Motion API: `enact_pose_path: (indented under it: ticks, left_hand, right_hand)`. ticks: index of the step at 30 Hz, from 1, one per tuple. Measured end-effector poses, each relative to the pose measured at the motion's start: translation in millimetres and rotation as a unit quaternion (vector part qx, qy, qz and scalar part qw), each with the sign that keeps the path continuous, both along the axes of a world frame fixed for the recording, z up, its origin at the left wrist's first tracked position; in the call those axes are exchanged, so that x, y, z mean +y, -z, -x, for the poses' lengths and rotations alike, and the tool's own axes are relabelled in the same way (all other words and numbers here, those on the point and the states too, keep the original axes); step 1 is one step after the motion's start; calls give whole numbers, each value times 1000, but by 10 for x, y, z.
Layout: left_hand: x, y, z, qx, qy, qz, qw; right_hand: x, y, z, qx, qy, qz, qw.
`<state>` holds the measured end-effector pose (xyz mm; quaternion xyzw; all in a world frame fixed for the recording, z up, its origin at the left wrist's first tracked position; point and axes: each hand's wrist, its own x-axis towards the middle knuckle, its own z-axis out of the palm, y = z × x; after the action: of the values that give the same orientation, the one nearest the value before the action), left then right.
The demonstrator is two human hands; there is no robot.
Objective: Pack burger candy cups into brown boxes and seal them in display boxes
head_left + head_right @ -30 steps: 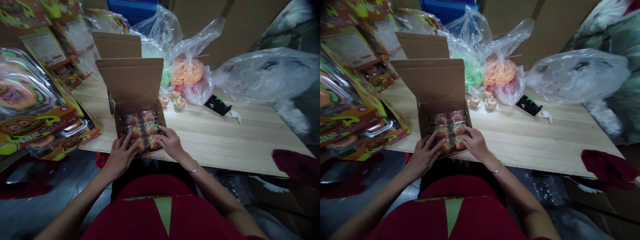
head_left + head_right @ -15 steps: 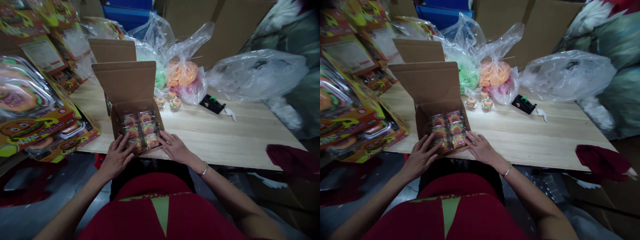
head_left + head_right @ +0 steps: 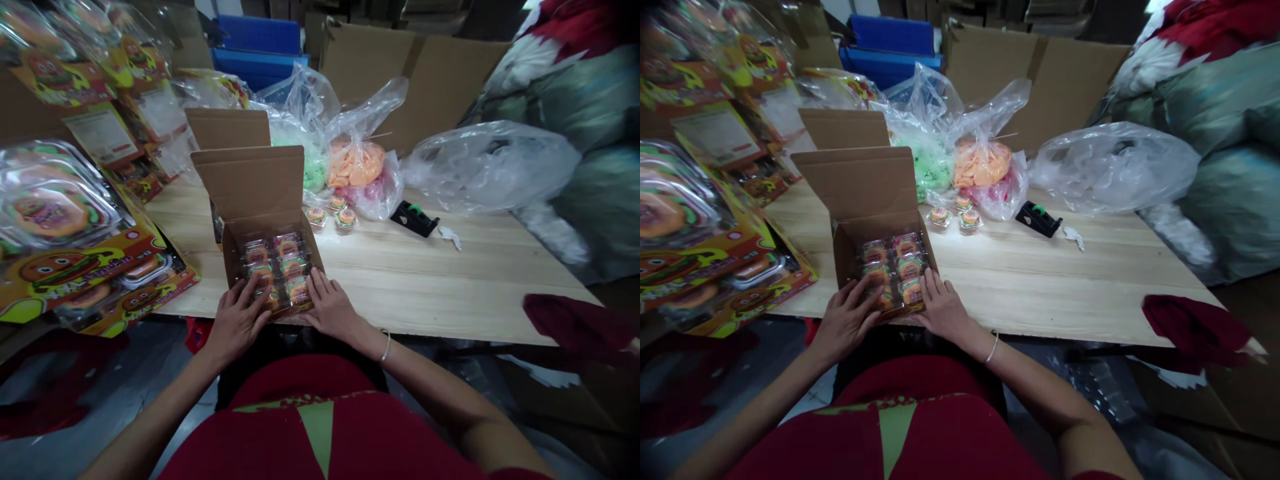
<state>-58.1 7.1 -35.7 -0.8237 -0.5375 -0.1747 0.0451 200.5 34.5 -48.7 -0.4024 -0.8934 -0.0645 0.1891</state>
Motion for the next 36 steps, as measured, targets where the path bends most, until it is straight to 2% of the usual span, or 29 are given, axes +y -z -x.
enact_pose_path:
  ticks: [3,5,6,7,9,11,13,15,17,19,21,23,27,31,36]
  left_hand:
    - [-73,-64,65,4,32,-2,999]
    - [-115,-91,91,3,42,-3,999]
    - [-127,-92,97,5,44,-8,999]
    - [-132,-84,101,7,46,-16,999]
    - [-124,-53,104,12,51,-36,998]
    - [-106,-21,110,21,57,-60,996]
    - [-96,-6,127,39,56,-83,994]
    - [-97,-3,159,59,57,-90,993]
    - [-100,3,204,79,67,-88,991]
    - [-94,18,255,101,70,-98,988]
    - [-79,31,292,124,64,-116,983]
    - [-58,29,293,136,57,-119,982]
    - [16,-17,140,108,66,-85,988]
    - [137,-54,-85,49,118,-68,989]
    - [216,-97,-172,23,157,-26,987]
  right_hand:
    - [-4,-129,-178,74,-54,16,996]
    - [178,-254,-307,182,-83,58,978]
    - [342,-313,-351,241,-70,77,965]
    - [554,-364,-375,290,-33,91,952]
    - [1090,-425,-361,317,90,114,937]
    - [1690,-428,-292,252,191,151,937]
    - [2245,-386,-216,216,235,173,932]
    - [2687,-315,-165,210,265,179,924]
    - [2992,-229,-135,209,291,185,915]
    - [3165,-138,-111,199,301,190,913]
    - [3207,-52,-103,163,302,195,919]
    - [3113,28,-139,113,295,201,927]
    - [2561,161,-415,58,253,189,947]
    - [1921,172,-810,72,238,139,959]
    - [1560,75,-1060,123,179,96,972]
